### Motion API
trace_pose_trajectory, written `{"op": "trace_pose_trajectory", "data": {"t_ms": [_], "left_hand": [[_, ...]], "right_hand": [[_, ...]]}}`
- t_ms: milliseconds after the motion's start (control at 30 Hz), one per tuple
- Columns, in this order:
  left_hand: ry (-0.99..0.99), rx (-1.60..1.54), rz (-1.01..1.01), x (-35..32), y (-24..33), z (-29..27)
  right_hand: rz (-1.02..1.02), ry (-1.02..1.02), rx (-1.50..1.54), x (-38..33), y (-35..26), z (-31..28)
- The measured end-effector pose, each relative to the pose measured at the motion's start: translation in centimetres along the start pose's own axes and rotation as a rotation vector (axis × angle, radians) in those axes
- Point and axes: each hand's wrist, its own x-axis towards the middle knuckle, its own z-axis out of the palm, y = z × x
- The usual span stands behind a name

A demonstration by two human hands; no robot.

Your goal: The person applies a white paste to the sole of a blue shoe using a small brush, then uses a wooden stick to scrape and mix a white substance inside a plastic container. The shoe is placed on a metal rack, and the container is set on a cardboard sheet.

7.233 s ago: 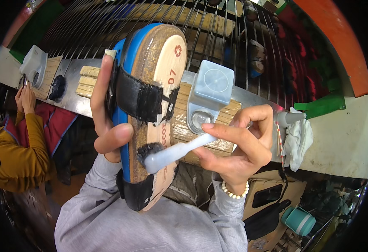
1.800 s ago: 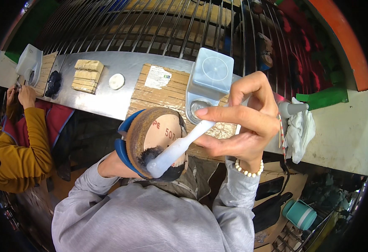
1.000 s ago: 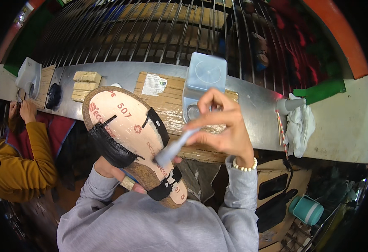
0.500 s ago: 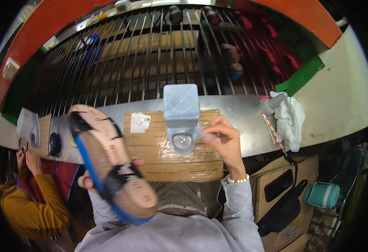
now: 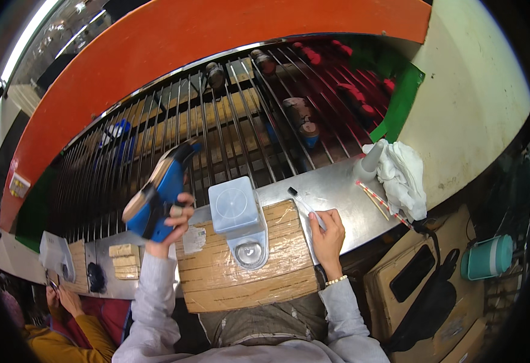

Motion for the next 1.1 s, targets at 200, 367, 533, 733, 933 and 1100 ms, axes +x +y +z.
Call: {"op": "trace_pose_trajectory", "data": {"t_ms": [200, 367, 533, 733, 933, 1100], "left_hand": [[0.313, -0.385, -0.061, 12.6, 5.2, -2.0], [0.324, -0.225, 0.194, 19.9, 6.8, -7.0], [0.523, -0.272, 0.18, 20.9, 6.6, -7.1], [0.336, 0.55, 0.22, 12.7, 3.6, 2.0], [0.268, 1.231, 0.486, -1.1, -3.8, 5.0], [0.397, 1.307, 0.619, -8.9, -8.4, -0.1]], "right_hand": [[0.037, 0.017, 0.009, 0.3, -1.0, -0.5], [0.082, 0.032, 0.02, 0.5, -1.2, -0.5], [0.097, 0.038, 0.018, 0.5, -1.3, -0.6], [0.064, 0.032, -0.003, 0.6, -1.2, -0.8], [0.024, 0.065, 0.089, 0.6, 0.2, 0.0], [-0.03, 0.065, 0.003, 0.0, 1.8, 0.3]]}}
